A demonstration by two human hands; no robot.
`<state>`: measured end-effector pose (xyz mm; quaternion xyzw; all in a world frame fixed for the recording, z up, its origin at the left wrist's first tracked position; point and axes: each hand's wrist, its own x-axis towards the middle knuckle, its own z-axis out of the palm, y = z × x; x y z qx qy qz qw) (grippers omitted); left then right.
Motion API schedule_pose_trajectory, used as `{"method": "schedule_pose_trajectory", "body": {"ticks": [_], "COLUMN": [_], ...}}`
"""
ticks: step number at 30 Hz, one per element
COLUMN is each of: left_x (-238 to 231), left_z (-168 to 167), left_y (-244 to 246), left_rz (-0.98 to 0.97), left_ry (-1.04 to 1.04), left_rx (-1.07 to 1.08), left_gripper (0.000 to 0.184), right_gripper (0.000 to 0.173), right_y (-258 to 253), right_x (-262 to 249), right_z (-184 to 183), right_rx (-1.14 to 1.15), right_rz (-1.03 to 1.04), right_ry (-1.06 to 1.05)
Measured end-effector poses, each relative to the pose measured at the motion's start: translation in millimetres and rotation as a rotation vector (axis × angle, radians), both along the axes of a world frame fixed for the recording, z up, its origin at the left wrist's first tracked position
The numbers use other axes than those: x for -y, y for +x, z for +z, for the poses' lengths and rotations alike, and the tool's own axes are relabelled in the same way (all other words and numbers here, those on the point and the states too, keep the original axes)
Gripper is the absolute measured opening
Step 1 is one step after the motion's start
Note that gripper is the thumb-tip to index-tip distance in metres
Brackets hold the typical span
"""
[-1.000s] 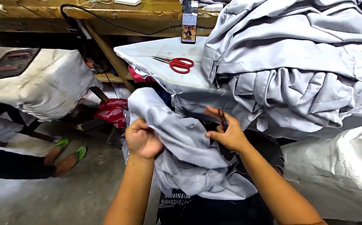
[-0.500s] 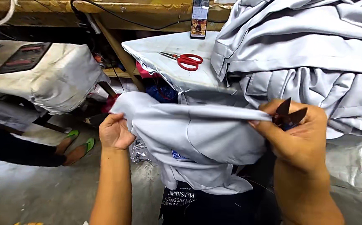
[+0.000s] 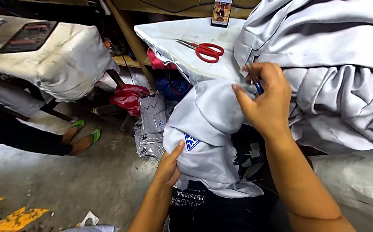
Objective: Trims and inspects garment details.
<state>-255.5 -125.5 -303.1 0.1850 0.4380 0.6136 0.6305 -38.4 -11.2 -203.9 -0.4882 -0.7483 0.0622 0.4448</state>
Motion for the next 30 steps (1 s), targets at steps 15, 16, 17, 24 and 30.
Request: {"method": "schedule_pose_trajectory", "body": {"ticks": [15, 16, 17, 24, 30], "left_x": [-17, -18, -18, -19, -23], "left_z": [28, 30, 31, 28, 21], "left_y": [32, 30, 27, 23, 26], "left_rz": [-0.215, -0.239, -0.25, -0.173, -0.275], "left_ry": [0.159, 0.159, 0.143, 0.071, 0.14], "left_rx": [-0.239, -0.214, -0.175, -0.108, -0.066], "left_gripper": [0.014, 0.015, 0.016, 0.019, 0.021], "right_gripper": [0.024, 0.024, 0.025, 0.016, 0.058], "right_y": [27, 27, 29, 33, 59], "right_x": [41, 32, 23, 17, 32], "right_z": [-74, -78, -82, -104, -83], "right_rx": [-0.276, -0.279, -0.286, -0.417, -0.036], "right_rz": [0.493, 0.392, 0.304, 0.307, 0.116], "right_ry": [-0.319, -0.294, -0.282, -0.401, -0.253]}}
